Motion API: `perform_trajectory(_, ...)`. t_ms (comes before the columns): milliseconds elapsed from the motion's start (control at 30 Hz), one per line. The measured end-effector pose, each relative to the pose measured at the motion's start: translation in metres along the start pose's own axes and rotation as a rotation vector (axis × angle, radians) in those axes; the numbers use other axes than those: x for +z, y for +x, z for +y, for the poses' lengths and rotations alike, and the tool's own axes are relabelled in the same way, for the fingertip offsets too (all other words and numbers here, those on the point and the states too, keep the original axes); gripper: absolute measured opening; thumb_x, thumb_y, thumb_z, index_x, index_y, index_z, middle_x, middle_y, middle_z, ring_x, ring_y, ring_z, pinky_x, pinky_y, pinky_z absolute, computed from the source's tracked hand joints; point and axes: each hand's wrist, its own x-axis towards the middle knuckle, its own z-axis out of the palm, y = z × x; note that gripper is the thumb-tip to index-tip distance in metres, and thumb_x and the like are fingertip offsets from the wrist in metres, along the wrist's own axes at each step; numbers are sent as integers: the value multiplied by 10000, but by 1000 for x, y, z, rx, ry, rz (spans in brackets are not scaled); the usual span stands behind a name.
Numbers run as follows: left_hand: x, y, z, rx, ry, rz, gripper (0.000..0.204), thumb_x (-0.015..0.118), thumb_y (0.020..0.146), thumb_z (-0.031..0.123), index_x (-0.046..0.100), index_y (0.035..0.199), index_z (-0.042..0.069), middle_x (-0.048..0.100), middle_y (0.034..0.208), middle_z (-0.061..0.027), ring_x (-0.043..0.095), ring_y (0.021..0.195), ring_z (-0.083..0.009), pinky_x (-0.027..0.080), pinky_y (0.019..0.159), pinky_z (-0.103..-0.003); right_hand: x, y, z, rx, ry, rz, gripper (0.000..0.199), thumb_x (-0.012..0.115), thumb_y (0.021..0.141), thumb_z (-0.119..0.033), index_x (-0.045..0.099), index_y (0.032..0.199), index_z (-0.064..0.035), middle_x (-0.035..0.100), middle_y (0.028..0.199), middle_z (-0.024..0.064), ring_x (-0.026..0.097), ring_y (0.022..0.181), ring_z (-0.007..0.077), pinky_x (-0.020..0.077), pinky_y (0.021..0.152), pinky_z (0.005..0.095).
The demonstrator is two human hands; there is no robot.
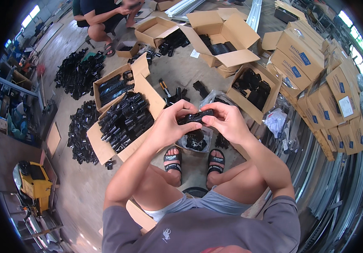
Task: The person sits on the floor in a warehouse and assembles small black plastic components by hand. They pick up individual parts, connect them together, and place the finished assemblies into a clear plastic bag. Other workers are visible in the background performing similar tasks.
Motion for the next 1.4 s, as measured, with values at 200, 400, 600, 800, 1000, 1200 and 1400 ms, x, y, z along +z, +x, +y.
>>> perform_trajectory(200, 8, 4, -2, -41, -208, -31, 231, 773, 852, 28, 615, 1018, 2, 713, 1012, -78, 661, 933, -101, 528, 814, -256, -8, 1, -2, 45, 14, 3, 270, 709, 925, -137, 666, 1118, 47, 722, 884, 73, 686, 793, 94, 550, 711, 244)
perform_trajectory(400, -1, 8, -17, -220, -483, 47, 175, 763, 858, 32, 659, 998, 31, 728, 960, -97, 695, 896, -136, 551, 809, -269, -5, 20, 3, 73, 43, -10, 343, 676, 960, -257, 657, 1138, 36, 700, 837, 61, 680, 738, 109, 552, 633, 252)
perform_trajectory(600, -13, 9, -8, -227, -822, 199, 154, 719, 889, 84, 669, 1031, 50, 721, 979, -133, 709, 879, -213, 587, 794, -352, -34, 87, 69, 233, -95, 50, 493, 506, 1013, -482, 676, 1004, -20, 666, 762, 65, 660, 648, 147, 513, 539, 280)
perform_trajectory(800, -31, 4, -2, -154, -884, 321, 168, 716, 889, 60, 668, 1048, 37, 717, 980, -135, 711, 869, -207, 615, 744, -368, 28, 85, 220, 431, -1181, -338, 292, 619, 815, -187, 739, 1028, -29, 706, 1076, 231, 688, 1033, 365, 545, 896, 470)
perform_trajectory(1000, -25, 18, -4, -177, -900, 316, 170, 720, 888, 53, 664, 1046, 21, 719, 968, -145, 718, 850, -212, 610, 747, -352, 74, 18, 342, 669, -973, -97, 341, 590, 869, -147, 658, 1188, -50, 674, 1187, 227, 639, 1145, 392, 513, 975, 485)
perform_trajectory(1200, -37, 9, -5, -152, -933, 358, 152, 720, 888, 36, 671, 1032, 26, 719, 966, -133, 718, 849, -202, 610, 736, -344, 87, 20, 359, 710, -971, -291, 317, 666, 824, -135, 707, 1133, -76, 678, 1192, 210, 645, 1137, 375, 528, 957, 459)
perform_trajectory(1400, -41, 7, -9, -155, -895, 378, 179, 738, 874, 44, 666, 1037, 22, 716, 965, -121, 711, 845, -184, 592, 753, -322, 88, 24, 385, 584, -1008, -392, 295, 689, 817, -189, 719, 1088, -76, 669, 1196, 215, 641, 1126, 384, 530, 947, 454)
